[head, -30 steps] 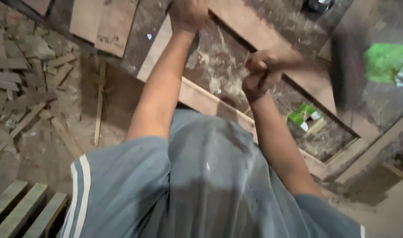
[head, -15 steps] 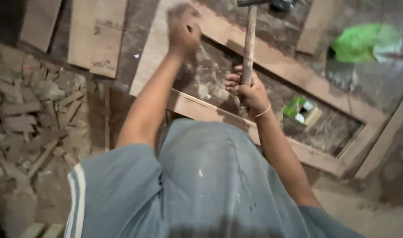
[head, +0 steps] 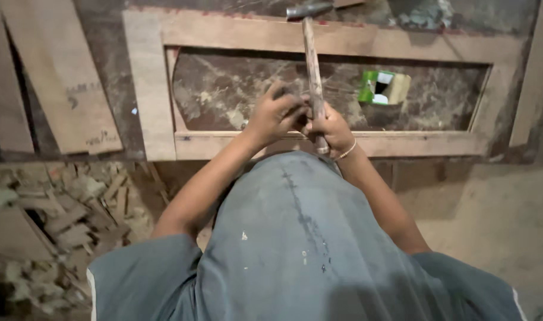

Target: The person assembles a rectangular wooden frame on a workbench. They use a hammer to drive nails into the joints of the wooden pieces, securing them together. The person repeatedly adjusts the frame's position and hammers multiple nails into different corners.

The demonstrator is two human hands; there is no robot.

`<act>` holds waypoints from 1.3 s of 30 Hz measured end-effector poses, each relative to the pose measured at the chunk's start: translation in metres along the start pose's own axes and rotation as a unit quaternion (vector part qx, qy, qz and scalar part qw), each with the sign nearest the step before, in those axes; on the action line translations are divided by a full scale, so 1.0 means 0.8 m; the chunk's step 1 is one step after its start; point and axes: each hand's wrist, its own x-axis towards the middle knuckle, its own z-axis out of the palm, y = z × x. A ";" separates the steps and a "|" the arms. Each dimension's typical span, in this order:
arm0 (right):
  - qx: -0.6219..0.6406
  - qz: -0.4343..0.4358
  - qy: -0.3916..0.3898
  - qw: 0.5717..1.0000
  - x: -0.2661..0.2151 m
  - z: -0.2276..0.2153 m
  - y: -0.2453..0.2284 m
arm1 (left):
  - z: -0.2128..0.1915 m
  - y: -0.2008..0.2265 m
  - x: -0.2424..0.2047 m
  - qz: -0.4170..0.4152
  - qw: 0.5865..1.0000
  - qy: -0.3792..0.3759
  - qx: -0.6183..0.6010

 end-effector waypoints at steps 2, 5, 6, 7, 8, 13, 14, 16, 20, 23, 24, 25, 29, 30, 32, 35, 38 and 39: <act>-0.078 -0.061 0.038 0.994 -0.015 -0.019 0.016 | 0.027 -0.021 0.000 -0.140 0.986 -0.017 -0.084; -0.260 -0.080 0.157 0.950 -0.053 -0.059 0.032 | 0.049 -0.050 0.024 -0.189 0.981 -0.013 -0.051; -0.327 -0.069 0.205 0.920 -0.068 -0.072 0.037 | 0.053 -0.057 0.037 -0.178 0.984 -0.006 -0.015; -0.373 -0.093 0.257 0.886 -0.078 -0.081 0.046 | 0.058 -0.064 0.055 -0.116 0.993 -0.015 -0.032; -0.417 -0.114 0.308 0.847 -0.086 -0.087 0.055 | 0.063 -0.072 0.076 -0.054 0.997 -0.023 -0.049; -0.517 -0.195 0.367 0.748 -0.107 -0.093 0.067 | 0.126 -0.102 0.164 0.028 0.997 -0.059 0.031; -0.519 -0.229 0.359 0.741 -0.107 -0.088 0.064 | 0.136 -0.109 0.174 0.028 0.996 -0.078 0.040; -0.544 -0.266 0.344 0.717 -0.107 -0.079 0.053 | 0.152 -0.120 0.185 0.058 0.997 -0.038 0.043; -0.593 -0.222 0.337 0.697 -0.098 -0.065 0.032 | 0.160 -0.145 0.186 0.078 0.995 -0.059 0.016; -0.590 -0.204 0.345 0.701 -0.093 -0.051 0.020 | 0.160 -0.157 0.188 0.053 0.995 -0.078 0.043; -0.588 -0.208 0.347 0.701 -0.091 -0.047 0.017 | 0.161 -0.157 0.188 0.055 0.994 -0.084 0.042; -0.590 -0.220 0.345 0.696 -0.086 -0.047 0.014 | 0.161 -0.159 0.188 0.057 0.994 -0.088 0.043; -0.604 -0.244 0.335 0.681 -0.074 -0.049 0.009 | 0.154 -0.165 0.185 0.061 0.991 -0.115 0.041; -0.609 -0.244 0.333 0.678 -0.072 -0.048 0.009 | 0.152 -0.167 0.184 0.039 0.989 -0.139 0.041; -0.613 -0.250 0.332 0.672 -0.067 -0.046 0.010 | 0.152 -0.168 0.182 -0.005 0.982 -0.185 0.039; -0.625 -0.233 0.335 0.666 -0.063 -0.045 0.007 | 0.152 -0.171 0.179 0.112 0.987 -0.113 0.001; -0.607 -0.293 0.317 0.667 -0.065 -0.040 0.007 | 0.154 -0.175 0.176 0.051 0.988 -0.148 0.016; -0.594 -0.329 0.306 0.667 -0.065 -0.039 0.007 | 0.154 -0.176 0.176 0.064 0.987 -0.140 0.037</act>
